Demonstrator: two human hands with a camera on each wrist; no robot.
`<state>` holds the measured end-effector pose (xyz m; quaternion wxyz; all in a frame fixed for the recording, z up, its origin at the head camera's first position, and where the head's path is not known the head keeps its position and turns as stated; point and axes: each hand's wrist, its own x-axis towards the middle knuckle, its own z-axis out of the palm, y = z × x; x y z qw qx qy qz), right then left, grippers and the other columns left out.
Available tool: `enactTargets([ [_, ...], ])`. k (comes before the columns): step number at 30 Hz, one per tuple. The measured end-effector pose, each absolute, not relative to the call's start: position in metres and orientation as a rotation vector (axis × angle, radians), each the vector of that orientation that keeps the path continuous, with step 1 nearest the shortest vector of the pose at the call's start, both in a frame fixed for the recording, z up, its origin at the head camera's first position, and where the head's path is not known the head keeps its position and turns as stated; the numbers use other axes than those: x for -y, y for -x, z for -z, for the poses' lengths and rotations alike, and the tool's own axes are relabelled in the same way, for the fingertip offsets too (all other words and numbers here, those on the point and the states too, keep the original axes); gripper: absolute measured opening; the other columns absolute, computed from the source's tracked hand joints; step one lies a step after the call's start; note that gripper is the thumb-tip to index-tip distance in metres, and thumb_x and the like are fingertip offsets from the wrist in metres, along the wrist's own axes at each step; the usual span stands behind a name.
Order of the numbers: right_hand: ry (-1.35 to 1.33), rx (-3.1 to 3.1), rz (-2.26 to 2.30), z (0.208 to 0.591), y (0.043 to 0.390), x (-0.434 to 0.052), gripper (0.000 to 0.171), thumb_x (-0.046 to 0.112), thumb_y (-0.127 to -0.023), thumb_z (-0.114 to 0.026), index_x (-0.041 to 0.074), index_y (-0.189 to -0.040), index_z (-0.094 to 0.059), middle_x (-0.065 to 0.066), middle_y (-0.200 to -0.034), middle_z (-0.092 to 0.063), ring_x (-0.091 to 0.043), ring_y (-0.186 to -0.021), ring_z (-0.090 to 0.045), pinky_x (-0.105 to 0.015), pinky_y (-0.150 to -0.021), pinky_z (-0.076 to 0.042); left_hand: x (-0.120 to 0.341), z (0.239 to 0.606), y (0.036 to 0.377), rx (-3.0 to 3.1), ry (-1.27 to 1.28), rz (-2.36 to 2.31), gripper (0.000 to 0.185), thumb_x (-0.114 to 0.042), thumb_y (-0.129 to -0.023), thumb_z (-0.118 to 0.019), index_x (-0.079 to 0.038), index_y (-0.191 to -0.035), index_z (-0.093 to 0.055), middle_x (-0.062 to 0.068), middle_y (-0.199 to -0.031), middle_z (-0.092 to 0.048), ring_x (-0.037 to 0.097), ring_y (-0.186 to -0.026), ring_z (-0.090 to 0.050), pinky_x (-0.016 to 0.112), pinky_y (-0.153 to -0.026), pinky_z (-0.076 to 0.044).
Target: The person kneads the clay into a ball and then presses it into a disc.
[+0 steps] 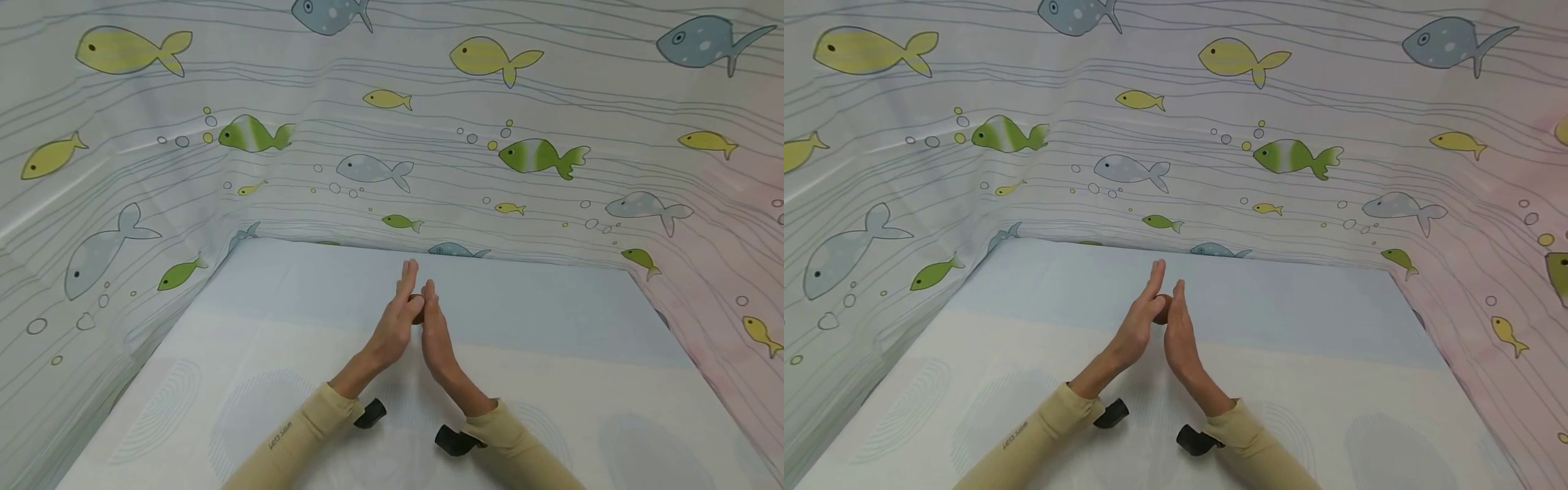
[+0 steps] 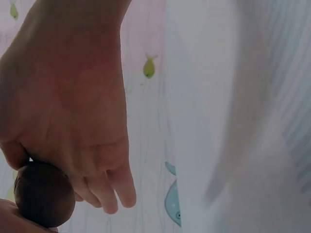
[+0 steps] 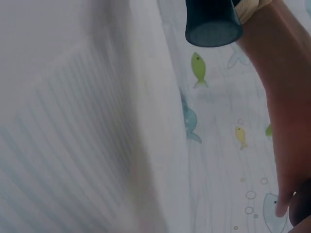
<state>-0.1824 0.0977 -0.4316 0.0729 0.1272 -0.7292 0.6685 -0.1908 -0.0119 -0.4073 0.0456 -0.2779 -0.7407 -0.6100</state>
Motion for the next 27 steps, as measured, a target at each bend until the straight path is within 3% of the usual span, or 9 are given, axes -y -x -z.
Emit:
enactTargets([
  [5,-0.452,2.144,-2.066,0.428,0.17,-0.091,0.056,0.037,-0.11,-0.014,0.006,-0.157,-0.02,-0.014,-0.145,-0.041,-0.024,-0.141,-0.03,-0.049,-0.117,-0.02,0.015,0.405,0.2,2.251,0.783,1.898,0.062,-0.033,-0.105,-0.026,-0.008,-0.159,-0.007,-0.002,-0.166,0.0,0.011,-0.152,0.005,0.045,-0.122,0.002],
  [6,-0.47,2.143,-2.074,0.427,0.167,-0.09,0.056,0.037,-0.11,-0.014,0.006,-0.157,-0.018,-0.012,-0.154,-0.034,-0.023,-0.145,-0.026,-0.05,-0.118,-0.019,0.016,0.405,0.203,2.248,0.766,1.905,0.063,-0.035,-0.105,-0.026,-0.008,-0.159,-0.007,-0.002,-0.166,0.0,0.01,-0.151,0.004,0.044,-0.122,0.002],
  [8,-0.494,2.162,-2.106,0.426,0.159,-0.088,0.06,0.039,-0.11,-0.013,0.009,-0.159,0.003,-0.007,-0.165,-0.006,-0.022,-0.152,-0.003,-0.053,-0.12,-0.011,0.018,0.406,0.208,2.237,0.74,1.915,0.064,-0.037,-0.106,-0.026,-0.006,-0.159,-0.008,0.0,-0.166,-0.001,0.01,-0.152,0.003,0.044,-0.122,0.0],
  [12,-0.527,2.188,-2.122,0.422,0.147,-0.084,0.062,0.039,-0.109,-0.013,0.008,-0.158,0.008,-0.005,-0.166,0.006,-0.023,-0.152,0.004,-0.054,-0.12,-0.011,0.021,0.411,0.217,2.243,0.686,1.932,0.066,-0.041,-0.106,-0.025,-0.006,-0.159,-0.008,0.001,-0.166,0.0,0.01,-0.152,0.002,0.042,-0.122,-0.002],
  [21,-0.516,2.218,-2.033,0.413,0.144,-0.087,0.063,0.041,-0.109,-0.015,0.006,-0.158,0.004,-0.004,-0.166,0.006,-0.021,-0.152,0.005,-0.051,-0.121,-0.002,0.021,0.429,0.217,2.271,0.694,2.055,0.064,-0.039,-0.107,-0.022,-0.006,-0.159,-0.002,0.003,-0.166,0.006,0.013,-0.151,0.008,0.044,-0.122,0.0],
  [27,-0.498,2.193,-1.992,0.412,0.152,-0.089,0.064,0.041,-0.109,-0.015,0.003,-0.158,0.003,-0.006,-0.166,0.004,-0.02,-0.152,0.004,-0.05,-0.121,-0.001,0.017,0.433,0.21,2.282,0.741,2.079,0.062,-0.033,-0.107,-0.02,-0.002,-0.158,-0.003,0.004,-0.165,0.004,0.013,-0.151,0.005,0.044,-0.122,-0.002],
])
